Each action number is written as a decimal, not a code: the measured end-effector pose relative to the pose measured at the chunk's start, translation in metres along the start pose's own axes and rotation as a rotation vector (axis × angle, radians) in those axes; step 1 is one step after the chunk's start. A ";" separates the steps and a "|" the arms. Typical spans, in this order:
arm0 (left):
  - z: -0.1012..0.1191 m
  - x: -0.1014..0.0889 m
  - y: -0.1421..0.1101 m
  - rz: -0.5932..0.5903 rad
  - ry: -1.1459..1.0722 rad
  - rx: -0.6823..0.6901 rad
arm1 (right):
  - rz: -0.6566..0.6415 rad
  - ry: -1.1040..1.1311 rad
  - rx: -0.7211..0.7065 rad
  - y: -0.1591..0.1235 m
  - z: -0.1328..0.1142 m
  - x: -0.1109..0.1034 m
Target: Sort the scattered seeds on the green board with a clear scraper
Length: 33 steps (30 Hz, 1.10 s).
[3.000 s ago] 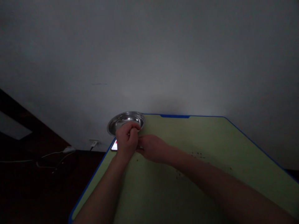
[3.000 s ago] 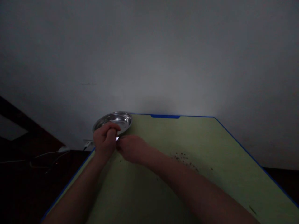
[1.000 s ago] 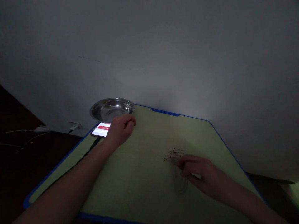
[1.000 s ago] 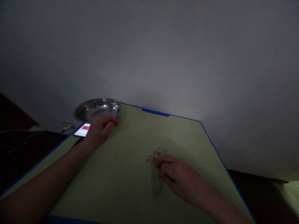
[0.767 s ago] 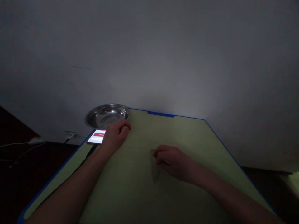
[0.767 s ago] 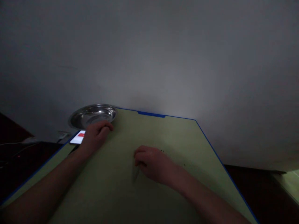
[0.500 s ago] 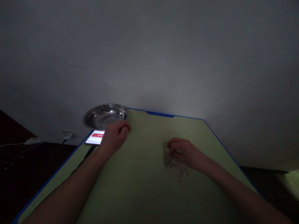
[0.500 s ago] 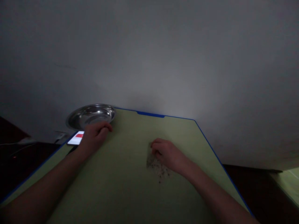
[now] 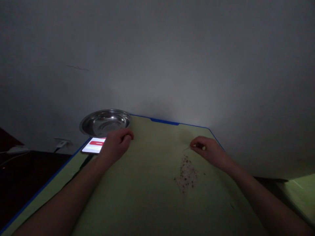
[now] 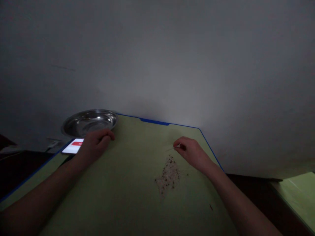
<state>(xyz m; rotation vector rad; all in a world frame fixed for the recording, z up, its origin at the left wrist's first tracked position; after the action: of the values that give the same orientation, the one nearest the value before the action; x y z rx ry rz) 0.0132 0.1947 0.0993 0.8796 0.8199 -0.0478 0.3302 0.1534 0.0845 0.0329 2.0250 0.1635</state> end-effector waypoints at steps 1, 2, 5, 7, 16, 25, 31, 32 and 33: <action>0.000 0.000 0.000 -0.003 0.003 0.001 | 0.016 -0.017 0.022 0.009 0.003 -0.003; -0.001 0.000 0.001 -0.005 0.005 0.004 | 0.025 -0.032 0.037 0.017 0.006 -0.004; -0.001 -0.001 0.002 -0.002 0.003 0.023 | 0.007 -0.068 0.074 0.041 0.016 0.001; 0.000 -0.001 0.002 -0.005 0.002 0.035 | -0.040 -0.080 0.092 0.052 0.022 0.010; 0.000 0.002 0.002 -0.049 0.000 0.028 | -0.295 -0.054 0.039 0.031 0.004 0.039; -0.002 0.003 0.000 -0.082 -0.024 -0.009 | -0.123 -0.200 -0.061 -0.006 -0.040 0.001; -0.004 0.008 0.001 -0.106 -0.028 -0.031 | -0.054 -0.176 -0.061 -0.068 -0.042 -0.019; -0.004 0.010 0.001 -0.117 -0.026 -0.033 | -0.125 -0.122 -0.042 -0.081 -0.040 -0.015; -0.004 0.011 0.001 -0.130 -0.023 -0.037 | -0.188 -0.080 -0.031 -0.094 -0.040 -0.010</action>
<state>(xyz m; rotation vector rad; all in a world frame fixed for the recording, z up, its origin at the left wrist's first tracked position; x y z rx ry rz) 0.0184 0.2011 0.0913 0.7889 0.8532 -0.1563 0.3039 0.0550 0.0987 -0.1674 1.9330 0.0740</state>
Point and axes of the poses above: each hand's wrist, its own y-axis towards the middle knuckle, its own x-axis out of the palm, z = x × y, the point moved 7 cm from there along y, towards the middle knuckle, and after that the axes turned 13 degrees about x, right-handed, at the moved point
